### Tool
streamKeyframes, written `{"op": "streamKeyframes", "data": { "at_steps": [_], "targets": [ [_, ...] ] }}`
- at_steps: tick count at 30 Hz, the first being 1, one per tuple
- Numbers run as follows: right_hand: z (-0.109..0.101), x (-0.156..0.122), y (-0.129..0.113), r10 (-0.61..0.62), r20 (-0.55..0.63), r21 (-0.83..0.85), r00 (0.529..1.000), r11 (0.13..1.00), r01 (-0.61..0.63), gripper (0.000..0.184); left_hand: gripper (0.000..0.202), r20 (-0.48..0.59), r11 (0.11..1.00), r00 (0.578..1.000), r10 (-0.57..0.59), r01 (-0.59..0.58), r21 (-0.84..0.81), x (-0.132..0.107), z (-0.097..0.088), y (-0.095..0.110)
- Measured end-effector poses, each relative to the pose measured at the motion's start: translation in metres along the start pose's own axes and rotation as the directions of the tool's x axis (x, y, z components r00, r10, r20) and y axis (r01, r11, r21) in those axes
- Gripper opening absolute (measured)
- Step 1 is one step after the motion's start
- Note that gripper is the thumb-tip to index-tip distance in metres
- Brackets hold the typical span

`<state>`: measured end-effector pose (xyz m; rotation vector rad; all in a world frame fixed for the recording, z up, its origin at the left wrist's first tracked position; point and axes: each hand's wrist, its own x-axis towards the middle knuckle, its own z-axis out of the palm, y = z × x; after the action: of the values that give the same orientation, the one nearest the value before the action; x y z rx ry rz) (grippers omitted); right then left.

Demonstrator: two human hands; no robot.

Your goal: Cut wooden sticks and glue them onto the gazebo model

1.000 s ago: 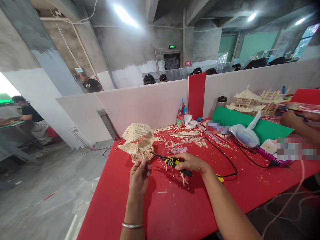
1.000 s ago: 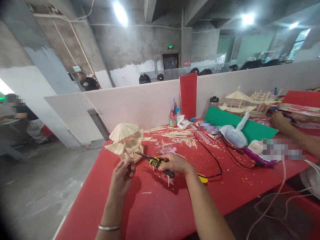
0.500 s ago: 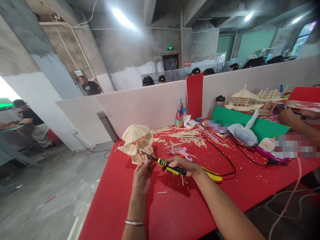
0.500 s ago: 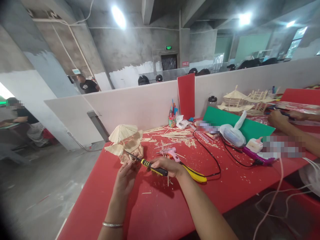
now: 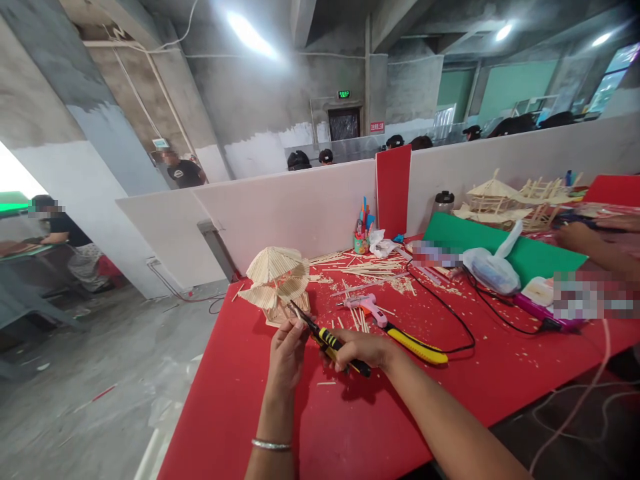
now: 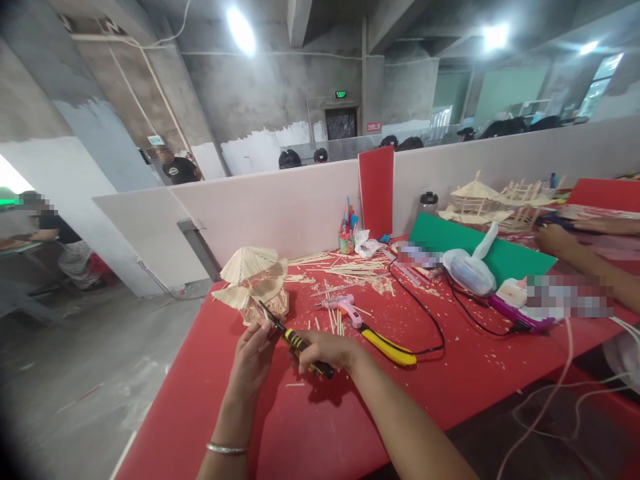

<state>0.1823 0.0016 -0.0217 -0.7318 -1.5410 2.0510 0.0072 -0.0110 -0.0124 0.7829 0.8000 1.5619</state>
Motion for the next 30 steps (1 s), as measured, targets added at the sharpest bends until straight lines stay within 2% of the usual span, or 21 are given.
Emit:
{"op": "streamKeyframes", "data": {
  "at_steps": [3,7,11,15,20,26,30],
  "targets": [
    [0.004,-0.001,-0.007,0.014,-0.109,0.008,0.994,1.0,-0.013,0.033,0.024,-0.006,0.999,0.999,0.037,-0.037,0.011,0.002,0.0,0.001],
    [0.007,-0.001,-0.011,0.042,-0.184,-0.001,0.982,0.999,-0.043,0.038,0.026,-0.044,0.998,0.998,0.041,-0.039,0.056,0.003,0.001,0.004],
    [0.008,0.003,-0.007,0.038,-0.136,-0.046,0.99,0.998,-0.045,0.037,0.024,-0.049,0.997,0.999,0.021,-0.018,0.076,0.002,0.001,0.005],
    [0.007,0.005,-0.003,0.033,-0.088,-0.102,0.996,0.994,-0.042,0.031,0.026,-0.056,0.997,0.997,-0.054,0.057,0.046,0.003,0.002,0.008],
    [0.009,0.005,-0.001,0.028,-0.11,-0.131,0.994,0.99,-0.042,0.032,0.03,-0.089,0.991,0.988,-0.125,0.129,0.038,0.003,0.001,0.011],
    [0.009,0.007,0.003,0.012,-0.186,-0.21,0.982,0.976,-0.052,0.026,0.024,-0.136,0.991,0.982,-0.132,0.132,-0.009,0.004,0.0,0.009],
    [0.009,0.008,0.003,-0.005,-0.19,-0.231,0.982,0.972,-0.04,0.025,0.023,-0.175,0.992,0.977,-0.12,0.111,-0.058,0.007,0.0,0.006]
  ]
}}
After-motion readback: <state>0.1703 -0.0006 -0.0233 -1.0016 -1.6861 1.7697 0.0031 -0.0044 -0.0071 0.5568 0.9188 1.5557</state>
